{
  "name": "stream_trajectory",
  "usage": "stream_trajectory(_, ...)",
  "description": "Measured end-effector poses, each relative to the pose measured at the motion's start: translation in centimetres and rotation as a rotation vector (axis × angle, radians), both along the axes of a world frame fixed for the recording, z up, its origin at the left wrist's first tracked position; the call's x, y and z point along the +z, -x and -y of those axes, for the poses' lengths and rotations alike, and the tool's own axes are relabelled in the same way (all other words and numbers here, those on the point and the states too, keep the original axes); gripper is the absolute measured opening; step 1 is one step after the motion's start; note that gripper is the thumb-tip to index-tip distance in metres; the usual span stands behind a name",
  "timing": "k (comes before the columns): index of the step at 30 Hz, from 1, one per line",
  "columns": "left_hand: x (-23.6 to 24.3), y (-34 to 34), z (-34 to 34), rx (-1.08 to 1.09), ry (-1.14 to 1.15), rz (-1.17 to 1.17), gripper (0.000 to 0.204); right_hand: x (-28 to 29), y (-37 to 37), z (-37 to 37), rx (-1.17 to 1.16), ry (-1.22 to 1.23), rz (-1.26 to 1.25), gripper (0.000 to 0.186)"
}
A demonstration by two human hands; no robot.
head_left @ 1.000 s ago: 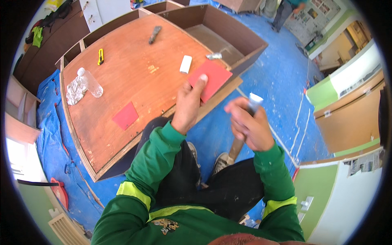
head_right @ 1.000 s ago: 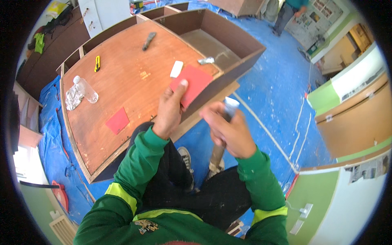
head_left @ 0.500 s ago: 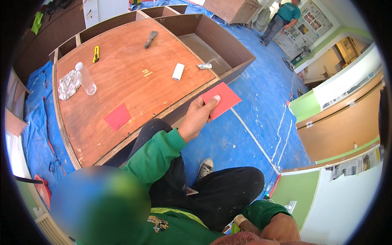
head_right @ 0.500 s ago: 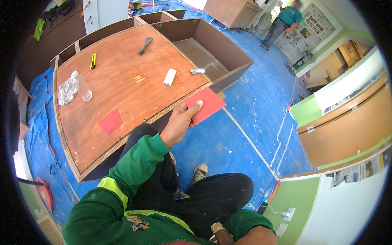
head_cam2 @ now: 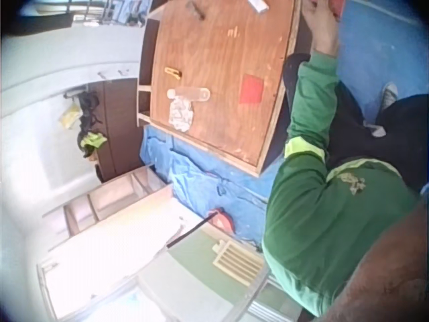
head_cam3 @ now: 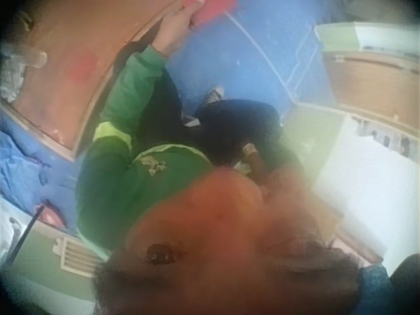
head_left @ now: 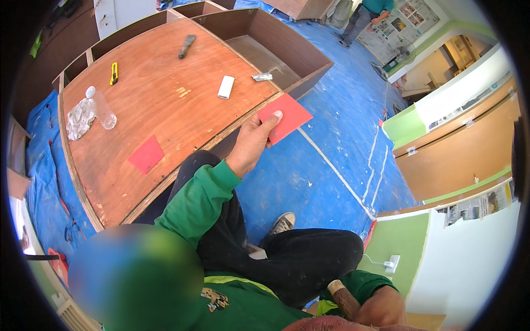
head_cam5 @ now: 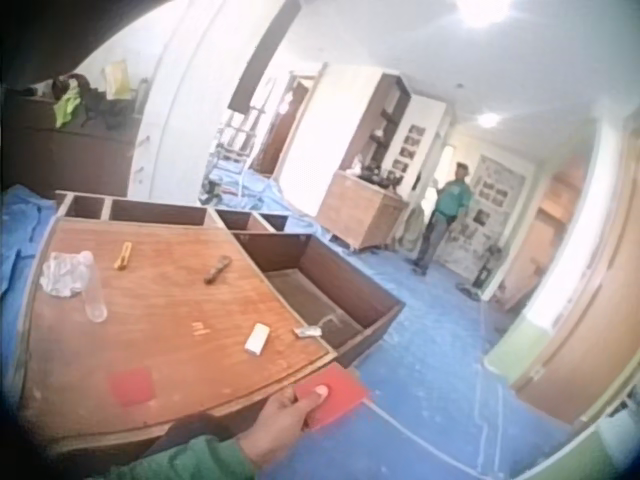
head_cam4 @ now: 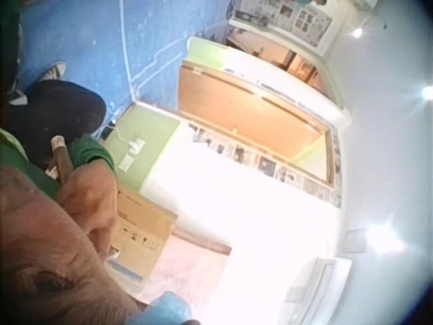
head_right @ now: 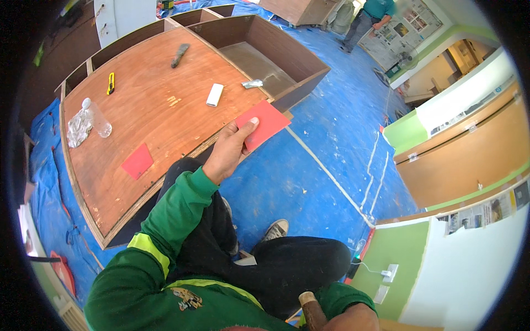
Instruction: The person sits on the floor and uses a utility knife to cut a small red rectangular piece of material. They repeatedly score and fold the material to make a cut, then place the cut piece on a nearby wooden surface.
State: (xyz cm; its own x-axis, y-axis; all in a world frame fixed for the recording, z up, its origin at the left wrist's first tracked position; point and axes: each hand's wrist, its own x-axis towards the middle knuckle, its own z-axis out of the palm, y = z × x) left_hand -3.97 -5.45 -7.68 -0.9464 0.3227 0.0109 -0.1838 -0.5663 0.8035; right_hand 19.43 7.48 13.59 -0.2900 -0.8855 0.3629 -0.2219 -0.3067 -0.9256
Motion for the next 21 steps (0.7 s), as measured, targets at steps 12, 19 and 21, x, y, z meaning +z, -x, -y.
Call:
stream_trajectory(12,-0.2,-0.7,-0.6,-0.077,0.167,-0.018,0.029,0.4,-1.7,-4.3,-0.071,0.005,-0.054,0.022)
stream_trajectory(19,-1.2,-1.0,-2.5,-0.149,0.226,-0.073,0.032,0.9,-2.0,-14.7,-0.576,-0.182,-0.082,0.024)
stream_trajectory(21,-1.4,-1.0,-2.2,-0.155,0.186,-0.063,0.032,-1.1,-0.2,-13.5,-1.228,-0.410,0.037,0.029)
